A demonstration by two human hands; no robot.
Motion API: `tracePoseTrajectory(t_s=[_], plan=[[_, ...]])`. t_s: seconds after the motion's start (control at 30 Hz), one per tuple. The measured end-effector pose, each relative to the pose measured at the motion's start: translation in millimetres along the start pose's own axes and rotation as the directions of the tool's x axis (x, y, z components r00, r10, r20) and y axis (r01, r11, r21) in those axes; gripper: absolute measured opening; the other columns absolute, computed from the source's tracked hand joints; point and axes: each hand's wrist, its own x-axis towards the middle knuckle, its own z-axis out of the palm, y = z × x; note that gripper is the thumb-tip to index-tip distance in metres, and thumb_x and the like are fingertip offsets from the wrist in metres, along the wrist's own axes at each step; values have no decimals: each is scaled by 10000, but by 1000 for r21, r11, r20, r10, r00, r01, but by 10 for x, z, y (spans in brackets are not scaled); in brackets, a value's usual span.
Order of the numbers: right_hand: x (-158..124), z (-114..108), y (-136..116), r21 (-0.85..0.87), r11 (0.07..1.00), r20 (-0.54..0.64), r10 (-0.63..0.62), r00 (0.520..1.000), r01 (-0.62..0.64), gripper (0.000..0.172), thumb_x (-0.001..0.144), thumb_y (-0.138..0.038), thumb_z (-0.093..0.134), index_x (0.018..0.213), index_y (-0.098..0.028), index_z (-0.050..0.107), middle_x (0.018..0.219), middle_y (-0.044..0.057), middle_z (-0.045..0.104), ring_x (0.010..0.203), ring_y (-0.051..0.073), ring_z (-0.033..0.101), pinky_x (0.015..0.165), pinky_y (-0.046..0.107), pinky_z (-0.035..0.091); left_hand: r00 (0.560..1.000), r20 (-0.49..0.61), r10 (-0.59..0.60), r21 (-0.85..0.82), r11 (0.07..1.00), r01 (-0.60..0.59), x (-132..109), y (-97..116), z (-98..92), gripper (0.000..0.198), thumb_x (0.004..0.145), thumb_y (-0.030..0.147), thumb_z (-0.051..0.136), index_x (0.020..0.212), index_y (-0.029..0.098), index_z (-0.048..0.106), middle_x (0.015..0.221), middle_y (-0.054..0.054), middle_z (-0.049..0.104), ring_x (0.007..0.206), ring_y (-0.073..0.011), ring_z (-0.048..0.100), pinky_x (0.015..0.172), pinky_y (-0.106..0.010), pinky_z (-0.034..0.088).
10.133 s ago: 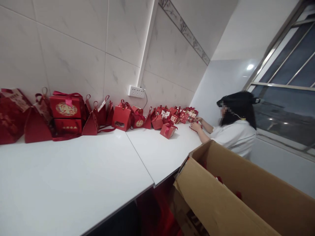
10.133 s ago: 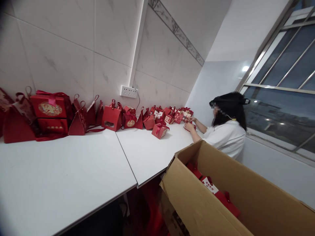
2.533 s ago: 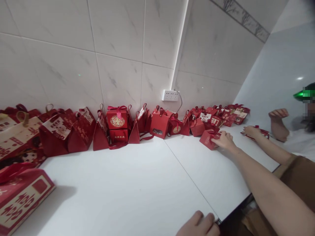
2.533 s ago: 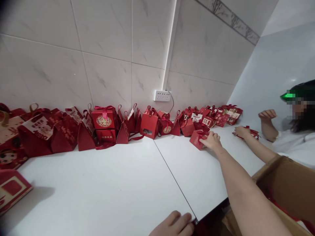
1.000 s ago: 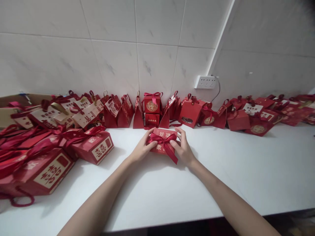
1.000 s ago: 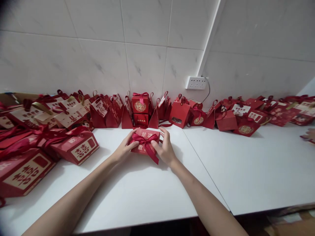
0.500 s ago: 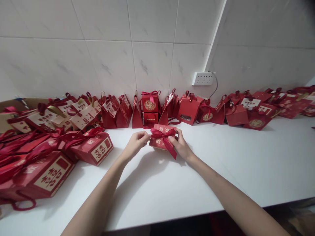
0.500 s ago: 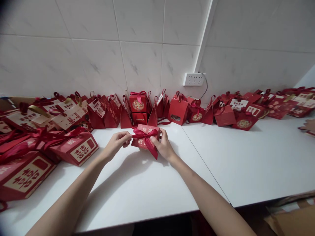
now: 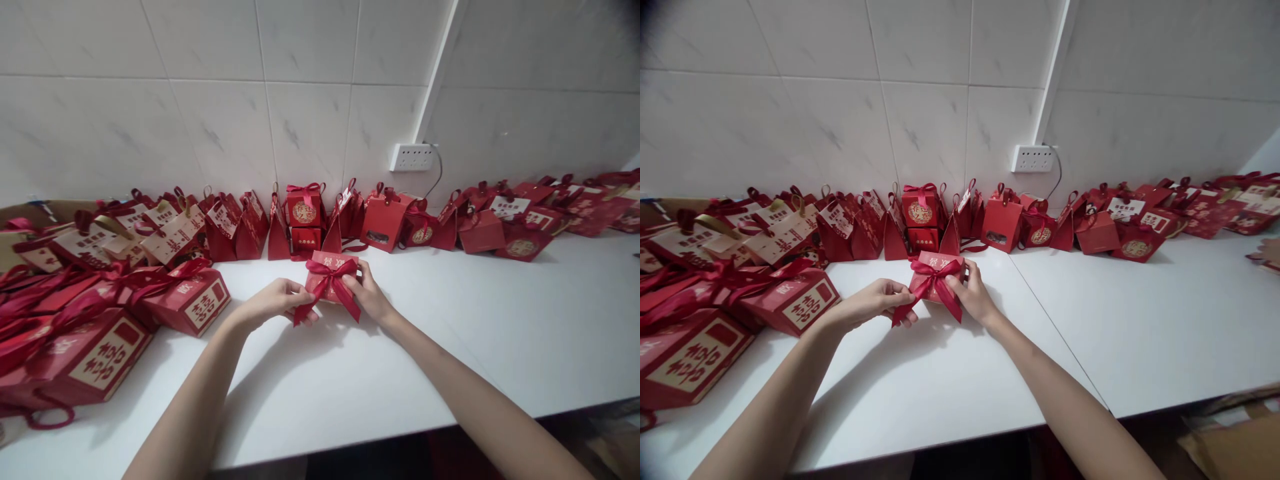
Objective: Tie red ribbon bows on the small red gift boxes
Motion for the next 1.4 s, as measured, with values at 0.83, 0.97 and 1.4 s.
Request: tracePoseTrajectory(t_s=[0.83,0.97,1.4], plan=[[-3,-25,-4,-16,999,61,-29,998,30,431,741,-454,556,1074,-245,378,1115,68,490,1076,236,491,932,429,409,962,220,-163,467,883,43,99,-147,25,310,741,441,535,718,174,690,624,-4,645,515,-107,489,478,-211,347],[-29,-31,-52,-22,1000,104,-16,994,19,422,740,-447,560,1065,-252,375,1138,76,483,1066,238,501,903,425,423,973,149,-177,540,839,70,51,-181,-117,187,638,355,624,613,175,665,542,24,599,510,-107,478,498,-211,342],[-55,-33,-90,7,999,191,-48,980,48,445,752,-415,557,1112,-237,365,1179,95,477,1066,235,514,849,395,460,869,-336,364,101,931,-351,274,-258,143,814,719,480,641,1402,241,268,1468,-117,315,1315,-295,345,1044,-428,341]])
